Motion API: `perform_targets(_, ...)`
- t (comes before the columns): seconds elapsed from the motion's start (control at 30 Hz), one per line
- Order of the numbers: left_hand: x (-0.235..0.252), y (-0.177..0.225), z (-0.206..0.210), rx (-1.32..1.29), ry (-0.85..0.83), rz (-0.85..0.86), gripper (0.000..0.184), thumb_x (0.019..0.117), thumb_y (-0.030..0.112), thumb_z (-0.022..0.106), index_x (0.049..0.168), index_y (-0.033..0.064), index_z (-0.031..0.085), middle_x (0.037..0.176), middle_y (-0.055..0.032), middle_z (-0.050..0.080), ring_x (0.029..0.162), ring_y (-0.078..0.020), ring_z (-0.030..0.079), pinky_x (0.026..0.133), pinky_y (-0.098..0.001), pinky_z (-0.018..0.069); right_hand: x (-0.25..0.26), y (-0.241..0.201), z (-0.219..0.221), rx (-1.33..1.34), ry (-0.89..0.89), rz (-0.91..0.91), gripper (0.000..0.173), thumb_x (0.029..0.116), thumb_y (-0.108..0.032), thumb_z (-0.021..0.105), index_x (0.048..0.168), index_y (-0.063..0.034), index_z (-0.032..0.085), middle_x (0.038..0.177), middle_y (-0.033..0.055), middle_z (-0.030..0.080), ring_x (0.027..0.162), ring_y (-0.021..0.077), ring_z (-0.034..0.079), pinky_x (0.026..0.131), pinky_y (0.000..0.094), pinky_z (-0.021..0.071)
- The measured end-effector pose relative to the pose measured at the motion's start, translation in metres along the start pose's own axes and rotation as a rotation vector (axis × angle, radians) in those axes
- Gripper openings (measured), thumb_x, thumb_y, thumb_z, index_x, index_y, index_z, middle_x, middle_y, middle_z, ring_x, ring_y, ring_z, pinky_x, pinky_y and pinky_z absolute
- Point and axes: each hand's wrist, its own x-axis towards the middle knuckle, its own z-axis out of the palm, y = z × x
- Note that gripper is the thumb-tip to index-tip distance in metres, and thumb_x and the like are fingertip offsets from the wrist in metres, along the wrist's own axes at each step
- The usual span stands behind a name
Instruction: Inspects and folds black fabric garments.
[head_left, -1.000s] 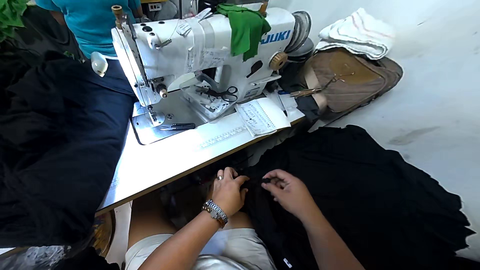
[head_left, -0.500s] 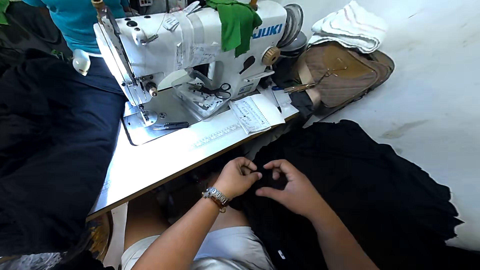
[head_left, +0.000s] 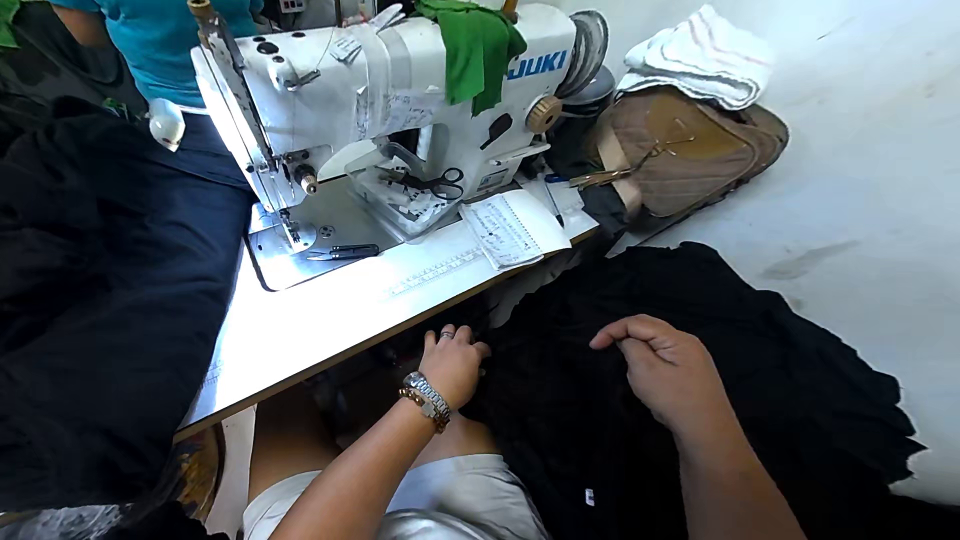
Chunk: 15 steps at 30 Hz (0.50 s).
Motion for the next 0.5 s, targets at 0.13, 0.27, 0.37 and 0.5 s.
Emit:
perform_targets(0.13,0.003,-0.001,0.000,-0.117,0.037,0.024,0.031,0.0969,0.037,0.070,0.118,0.0138,0.074,0.129,-0.0145,0.064,0.129,-0.0378,0.054,0.105,-0.0659,0.0402,0.001,0.006,-0.007,0.029,-0.007,0.046,0.019,0.0989,-0.008,0.054,0.099,-0.0105,0.074,0.099,0.0030,0.069,0.083,0.0141,0.062,0.069,0.0387,0.0502)
perform_targets(0.27,-0.001,0.013,-0.009,-0.550,0.101,0.001,0.029,0.1002,0.030,0.067,0.112,0.0036,0.070,0.098,-0.0151,0.071,0.094,-0.0302,0.068,0.089,-0.0558,0.0518,-0.005,-0.016,-0.004,-0.048,-0.043,-0.034,0.017,0.0905,-0.020,0.075,0.102,-0.0078,0.075,0.105,0.0102,0.069,0.097,0.0249,0.066,0.080,0.0519,0.0538)
perform_targets(0.37,-0.007,0.031,-0.025,-0.851,0.118,-0.002,0.020,0.1005,0.018,0.067,0.108,-0.0011,0.067,0.079,-0.0105,0.063,0.065,-0.0193,0.058,0.060,-0.0367,0.0510,-0.012,-0.030,0.018,-0.056,-0.129,-0.048,0.052,0.0753,-0.031,0.091,0.114,-0.0024,0.072,0.113,0.0174,0.066,0.105,0.0342,0.064,0.086,0.0574,0.0545)
perform_targets(0.5,-0.010,0.038,-0.034,-0.992,0.131,0.023,0.017,0.1006,0.013,0.065,0.112,-0.0006,0.065,0.076,-0.0083,0.064,0.060,-0.0138,0.056,0.056,-0.0297,0.0481,-0.016,-0.034,0.044,-0.164,-0.089,-0.105,0.034,0.0834,-0.005,0.080,0.114,0.0053,0.069,0.110,0.0233,0.063,0.098,0.0385,0.065,0.081,0.0560,0.0567)
